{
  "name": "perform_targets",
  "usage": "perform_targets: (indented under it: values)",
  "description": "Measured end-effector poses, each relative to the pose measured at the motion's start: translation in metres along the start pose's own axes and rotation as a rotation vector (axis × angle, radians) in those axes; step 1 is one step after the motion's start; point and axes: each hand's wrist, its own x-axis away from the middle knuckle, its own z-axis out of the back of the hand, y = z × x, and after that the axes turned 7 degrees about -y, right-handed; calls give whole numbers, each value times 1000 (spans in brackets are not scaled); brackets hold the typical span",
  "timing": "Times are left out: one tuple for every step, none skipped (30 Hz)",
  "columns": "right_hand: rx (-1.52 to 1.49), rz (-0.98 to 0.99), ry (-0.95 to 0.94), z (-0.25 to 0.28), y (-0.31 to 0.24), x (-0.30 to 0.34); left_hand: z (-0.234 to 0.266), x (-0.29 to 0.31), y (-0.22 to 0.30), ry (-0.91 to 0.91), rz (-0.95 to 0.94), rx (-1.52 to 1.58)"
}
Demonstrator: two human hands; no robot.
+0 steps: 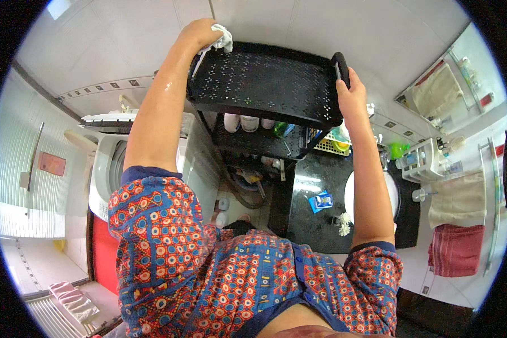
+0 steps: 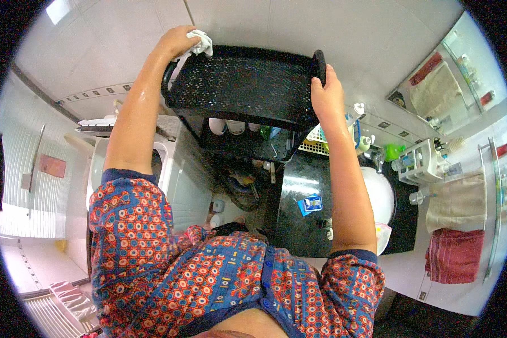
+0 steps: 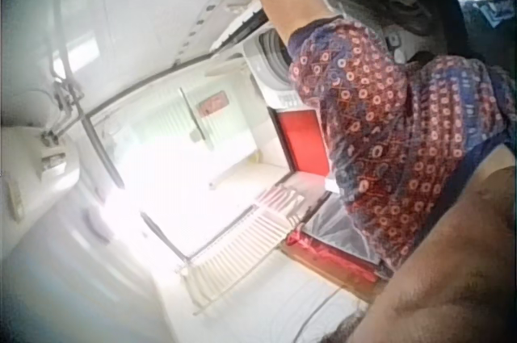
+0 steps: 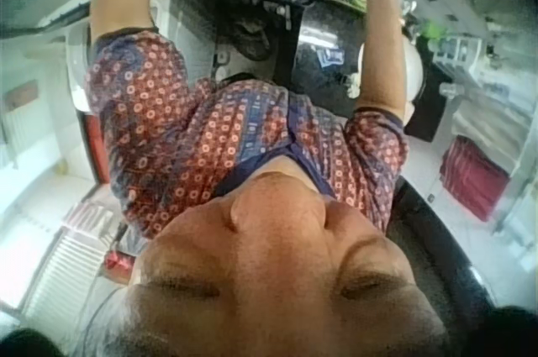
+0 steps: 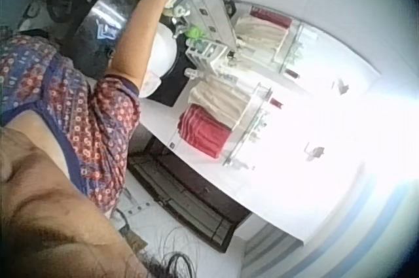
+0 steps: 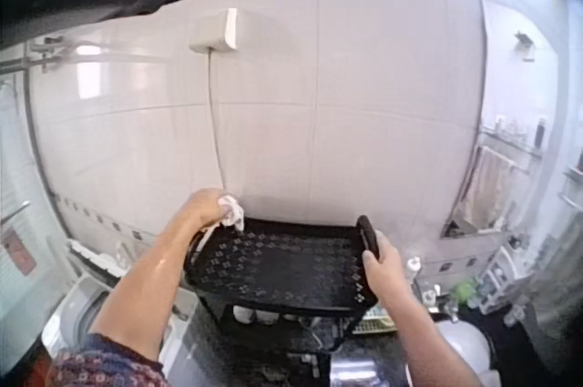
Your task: The person cleans a bathroom sink and surrounding surfaces using a white cloth. They wipe the countertop, the sink basin, and the faucet, then rinse the cloth under running water. The person also wipes a glass shelf above the sink and a black plastic rack, moving various toiletries and bottles to access the surfaces.
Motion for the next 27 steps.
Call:
perform_targets:
  values:
    - [-22,1,29,1,5,-1,-2,3,12,24,5,29]
    - [-44,5,56,2,8,0,-2,13,20,-6,59,101]
    - [-46,2,50,1,8,0,-3,29,23,55,37,73]
    - [-50,-3,44,-1,6,1,-3,46,20,115,15,43]
    - [-47,-13,42,-3,4,4,-4,67,23,185,-34,49]
    - [-40,12,67,-4,-6,7,-2,91,26,256,-78,51]
    - [-85,-15,77,-7,-10,8,-4,111,28,301,-110,-22]
    - [-52,-29,98,-7,-2,4,-5,126,33,353,-146,-93]
    - [-11,-41,124,-4,6,1,-6,139,47,381,-190,42]
    - [-87,-10,128,-4,0,4,-2,153,64,404,-223,165]
    - [-97,-39,131,-4,-3,7,-3,158,81,422,-257,294]
    - [-192,-83,110,-3,-4,7,0,158,101,436,-286,433]
    - [-317,-143,88,0,-2,9,-7,157,124,444,-314,586]
    - [-458,-201,62,0,-5,10,-7,158,151,403,-271,704]
    - [-632,-269,39,3,-10,12,-14,157,174,388,-338,728]
    - [-815,-281,-6,5,-15,15,-29,152,195,411,-484,748]
    - [-992,-307,-45,8,-18,17,-45,146,217,414,-584,690]
    - [-1179,-279,-113,9,-20,21,-55,143,238,409,-622,626]
    - [-1359,-250,-178,11,-21,24,-65,135,258,416,-650,659]
    - [-1362,-295,-168,14,-25,25,-78,124,271,424,-606,637]
    - [-1370,-250,-163,18,-24,22,-85,110,281,433,-569,621]
    - [-1381,-214,-149,19,-18,19,-88,94,286,439,-572,647]
    - [-1391,-178,-135,21,-13,18,-89,78,290,444,-575,674]
    - [-1287,-194,-106,19,-7,21,-79,67,293,227,-460,708]
    - [-1197,-199,-32,16,-3,19,-77,50,293,186,-404,645]
    - [-1139,-186,-35,15,-10,24,-74,37,292,85,-331,623]
    - [-1085,-164,-45,14,-22,26,-78,21,289,98,-297,605]
